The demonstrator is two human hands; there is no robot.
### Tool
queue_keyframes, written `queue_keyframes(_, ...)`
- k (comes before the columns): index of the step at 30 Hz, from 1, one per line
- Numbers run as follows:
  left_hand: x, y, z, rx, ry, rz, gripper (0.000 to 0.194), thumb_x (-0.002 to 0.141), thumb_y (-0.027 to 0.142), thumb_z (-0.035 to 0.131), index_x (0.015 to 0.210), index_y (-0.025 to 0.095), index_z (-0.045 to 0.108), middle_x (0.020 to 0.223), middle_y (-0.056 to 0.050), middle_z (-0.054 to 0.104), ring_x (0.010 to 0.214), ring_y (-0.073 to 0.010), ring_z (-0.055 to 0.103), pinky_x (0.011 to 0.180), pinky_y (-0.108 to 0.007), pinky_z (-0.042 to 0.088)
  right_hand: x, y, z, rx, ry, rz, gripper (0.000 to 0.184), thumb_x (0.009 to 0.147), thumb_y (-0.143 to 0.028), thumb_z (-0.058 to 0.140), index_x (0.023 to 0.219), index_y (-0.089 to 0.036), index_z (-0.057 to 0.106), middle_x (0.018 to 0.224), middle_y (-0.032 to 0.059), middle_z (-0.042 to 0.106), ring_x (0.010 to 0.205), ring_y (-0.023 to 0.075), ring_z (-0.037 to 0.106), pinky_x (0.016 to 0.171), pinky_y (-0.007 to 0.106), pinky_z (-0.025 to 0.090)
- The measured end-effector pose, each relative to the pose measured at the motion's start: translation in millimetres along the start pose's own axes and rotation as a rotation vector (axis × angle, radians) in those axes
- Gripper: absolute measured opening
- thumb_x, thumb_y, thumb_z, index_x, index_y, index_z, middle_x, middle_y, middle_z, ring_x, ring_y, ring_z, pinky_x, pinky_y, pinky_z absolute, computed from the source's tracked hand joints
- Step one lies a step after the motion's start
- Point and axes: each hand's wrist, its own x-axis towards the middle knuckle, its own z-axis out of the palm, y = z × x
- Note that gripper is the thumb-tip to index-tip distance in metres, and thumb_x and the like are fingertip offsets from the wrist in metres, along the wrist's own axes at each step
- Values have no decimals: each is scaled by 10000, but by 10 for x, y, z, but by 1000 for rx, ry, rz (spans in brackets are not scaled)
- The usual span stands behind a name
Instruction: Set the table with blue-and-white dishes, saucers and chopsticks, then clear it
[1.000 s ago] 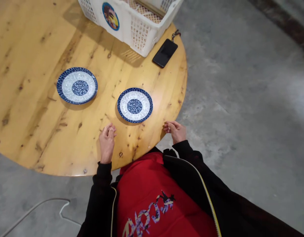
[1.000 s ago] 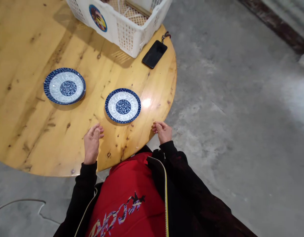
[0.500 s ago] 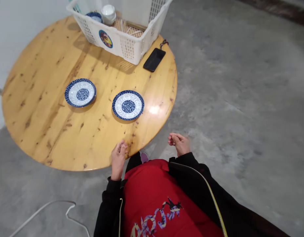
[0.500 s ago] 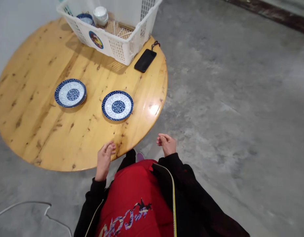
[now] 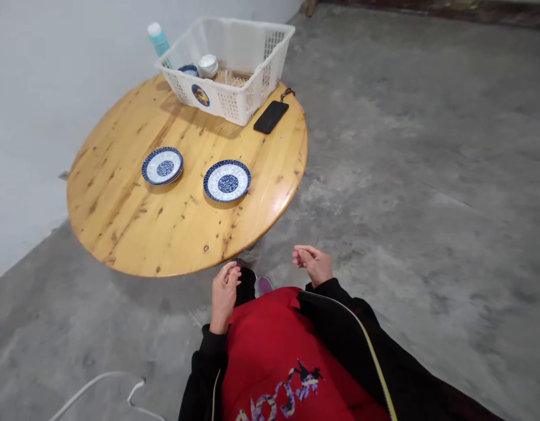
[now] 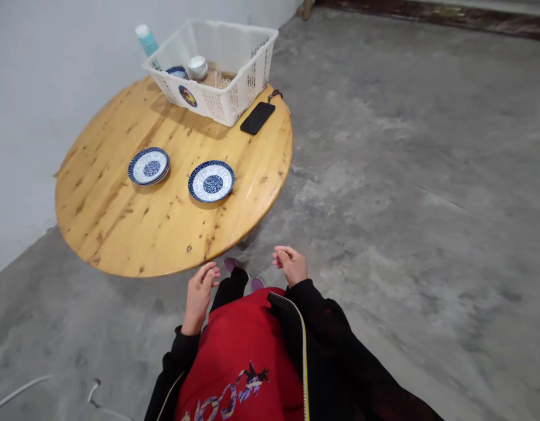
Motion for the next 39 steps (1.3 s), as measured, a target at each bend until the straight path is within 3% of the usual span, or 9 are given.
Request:
queue_keyframes(5,-165,-46,-25,-20,30,-11,428,806,463,666,1084,138,699,1009,-117,736,893,-198,702,698,-260,556,-122,35,-25,-7,-40,18,417,580,-499,752,807,-152,709,632,38,698,489,138,613,460,249,469)
queue_keyframes(10,-138,28,3,-9,-14,23,432,798,464,659,1071,132,702,991,-119,737,903,-206,695,694,-257,540,-162,28,-53,8,2,19,417,549,-484,757,796,-152,702,623,33,690,481,131,604,443,236,459)
queue_keyframes(13,-113,40,-98,3,-55,45,451,789,484,654,1061,128,702,979,-120,738,899,-212,695,694,-264,536,-179,74,38,4,13,28,426,525,-489,756,783,-156,694,607,32,681,473,137,601,425,238,455)
queue_keyframes(16,-103,18,-378,7,-50,42,467,777,496,661,1058,126,701,984,-125,738,896,-216,696,699,-271,536,-241,149,277,-16,-33,34,437,525,-506,740,782,-158,679,605,30,677,466,137,599,415,237,450)
queue_keyframes(23,-88,-135,-1399,-21,129,16,591,723,572,693,1096,114,692,1024,-143,734,923,-233,698,738,-305,548,-630,338,1166,-50,-188,12,374,557,-473,692,759,-159,680,602,33,679,453,144,601,399,241,444)
queue_keyframes(28,-67,-258,-1987,-42,153,17,620,709,585,710,1111,114,688,1043,-148,733,940,-242,701,747,-318,560,-929,521,1637,-66,-229,8,329,554,-445,644,719,-162,671,560,15,658,420,132,580,378,230,422)
queue_keyframes(34,-66,-383,-2455,-45,112,3,622,708,586,722,1114,116,693,1050,-149,731,940,-242,700,751,-320,565,-1233,735,1968,-66,-199,23,282,578,-412,635,717,-168,663,553,2,654,409,121,576,373,216,418)
queue_keyframes(39,-49,-485,-2624,-38,50,-26,645,711,602,713,1125,108,689,1055,-153,726,946,-238,694,749,-310,563,-1421,831,2024,-60,-130,48,229,603,-370,653,717,-172,659,552,-4,652,414,117,581,376,207,424)
